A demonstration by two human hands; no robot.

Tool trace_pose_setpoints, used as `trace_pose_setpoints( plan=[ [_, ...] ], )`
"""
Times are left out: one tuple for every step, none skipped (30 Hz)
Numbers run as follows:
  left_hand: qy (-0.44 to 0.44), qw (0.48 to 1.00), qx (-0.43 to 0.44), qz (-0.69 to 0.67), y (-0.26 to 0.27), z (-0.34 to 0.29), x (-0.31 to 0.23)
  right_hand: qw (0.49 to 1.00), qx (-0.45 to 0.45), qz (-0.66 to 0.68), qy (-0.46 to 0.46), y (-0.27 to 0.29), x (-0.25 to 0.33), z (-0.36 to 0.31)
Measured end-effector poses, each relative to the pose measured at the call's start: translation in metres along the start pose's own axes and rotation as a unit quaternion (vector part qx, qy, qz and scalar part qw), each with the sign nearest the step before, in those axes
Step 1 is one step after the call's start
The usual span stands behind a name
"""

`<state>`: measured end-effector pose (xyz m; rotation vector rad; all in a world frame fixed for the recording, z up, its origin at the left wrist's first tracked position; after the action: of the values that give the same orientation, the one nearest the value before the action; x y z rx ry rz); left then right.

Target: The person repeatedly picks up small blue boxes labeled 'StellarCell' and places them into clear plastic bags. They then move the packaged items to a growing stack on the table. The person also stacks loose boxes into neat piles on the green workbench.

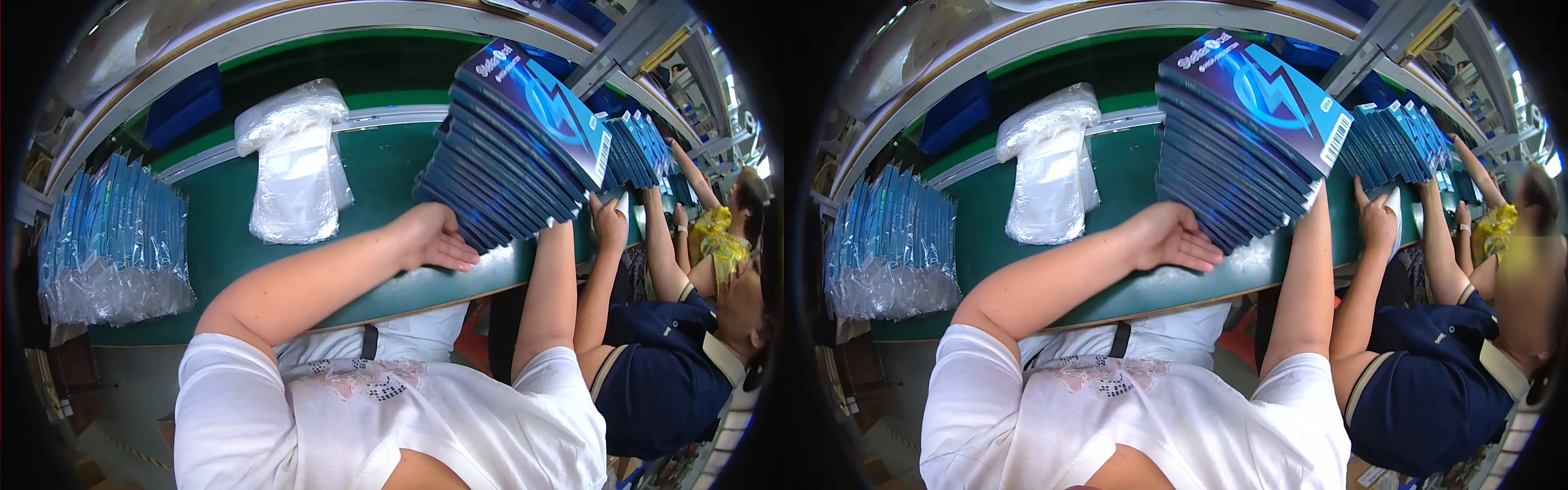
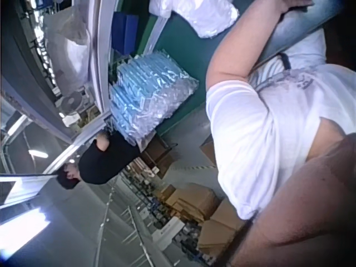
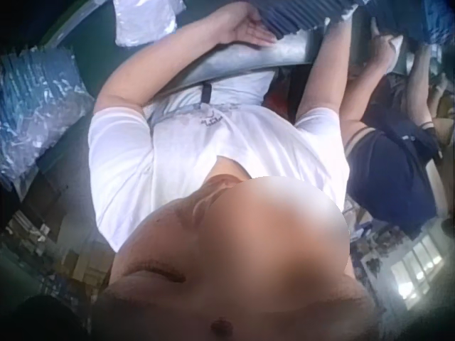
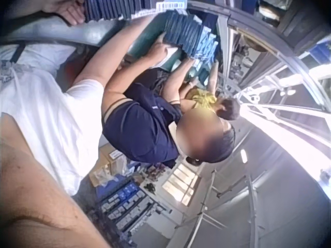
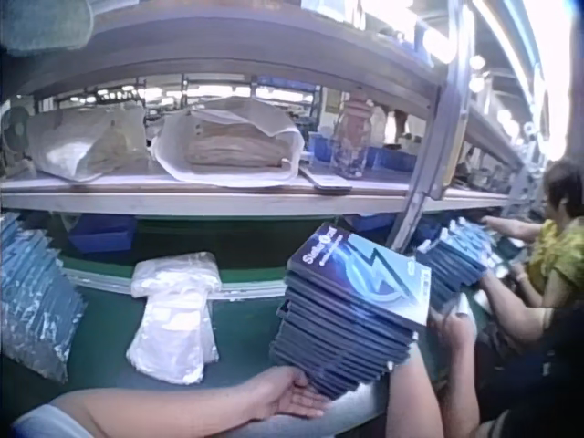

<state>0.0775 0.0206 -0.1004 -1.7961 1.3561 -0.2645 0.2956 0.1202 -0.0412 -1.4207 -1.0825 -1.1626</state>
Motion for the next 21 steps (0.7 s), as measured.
trace_pose_setpoints(
  plan=[
    [0.004,0.999,-0.020,0.031,0.003,-0.002,-0.006,1.000,-0.009,0.008,0.014,-0.006,-0.004,-0.002],
    [0.005,0.998,-0.039,0.043,0.006,-0.003,-0.012,0.999,-0.018,0.016,0.029,-0.010,-0.008,-0.004],
    [0.011,0.997,-0.049,0.063,0.007,-0.005,-0.018,0.998,-0.026,0.032,0.052,-0.017,-0.014,-0.004],
    [0.027,0.995,-0.051,0.083,0.010,-0.002,-0.023,0.997,-0.031,0.038,0.065,-0.019,-0.017,-0.007],
    [0.042,0.993,-0.052,0.102,0.014,0.001,-0.028,0.995,-0.041,0.045,0.080,-0.021,-0.023,-0.012],
    [0.045,0.990,-0.056,0.124,0.012,-0.003,-0.033,0.995,-0.051,0.044,0.076,-0.019,-0.025,-0.016],
    [0.047,0.986,-0.055,0.148,0.012,-0.001,-0.038,0.993,-0.062,0.050,0.090,-0.017,-0.024,-0.023],
    [0.049,0.982,-0.055,0.172,0.014,0.002,-0.042,0.991,-0.081,0.056,0.093,-0.015,-0.025,-0.031],
    [0.050,0.977,-0.055,0.197,0.013,0.002,-0.045,0.988,-0.100,0.062,0.097,-0.012,-0.027,-0.037],
    [0.054,0.972,-0.067,0.217,0.013,0.000,-0.049,0.985,-0.115,0.062,0.110,-0.011,-0.028,-0.041],
    [0.053,0.968,-0.065,0.236,0.011,-0.001,-0.051,0.983,-0.139,0.047,0.111,-0.009,-0.028,-0.048],
    [0.051,0.964,-0.064,0.254,0.010,-0.004,-0.054,0.982,-0.143,0.053,0.110,-0.011,-0.030,-0.054],
    [0.049,0.959,-0.063,0.271,0.010,-0.005,-0.058,0.982,-0.146,0.059,0.108,-0.012,-0.033,-0.057],
    [0.055,0.956,-0.074,0.277,0.015,-0.002,-0.061,0.977,-0.163,0.054,0.123,-0.010,-0.034,-0.059],
    [0.060,0.952,-0.074,0.290,0.015,0.000,-0.064,0.975,-0.177,0.056,0.124,-0.009,-0.037,-0.063],
    [0.064,0.948,-0.074,0.302,0.015,0.000,-0.066,0.972,-0.190,0.058,0.125,-0.008,-0.040,-0.067],
    [0.067,0.944,-0.074,0.314,0.015,0.001,-0.068,0.969,-0.202,0.060,0.127,-0.008,-0.041,-0.071],
    [0.068,0.939,-0.074,0.330,0.016,0.001,-0.071,0.970,-0.195,0.051,0.136,-0.012,-0.039,-0.076],
    [0.067,0.940,-0.074,0.327,0.018,0.001,-0.072,0.970,-0.199,0.053,0.128,-0.016,-0.040,-0.080],
    [0.066,0.941,-0.074,0.324,0.021,0.001,-0.074,0.971,-0.201,0.055,0.121,-0.020,-0.038,-0.085],
    [0.068,0.941,-0.072,0.322,0.022,0.001,-0.074,0.970,-0.208,0.056,0.113,-0.019,-0.039,-0.090]
  ],
)
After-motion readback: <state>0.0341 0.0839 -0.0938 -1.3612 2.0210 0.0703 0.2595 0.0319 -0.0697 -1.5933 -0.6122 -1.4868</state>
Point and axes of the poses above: each hand's wrist, its own z-axis towards the middle knuckle, its own y-axis out of the back of the hand, x = y × z, the point moved 9 cm from there along z, towards the middle knuckle, and after that the axes turned 15 degrees about -z, right-handed, at the moved point
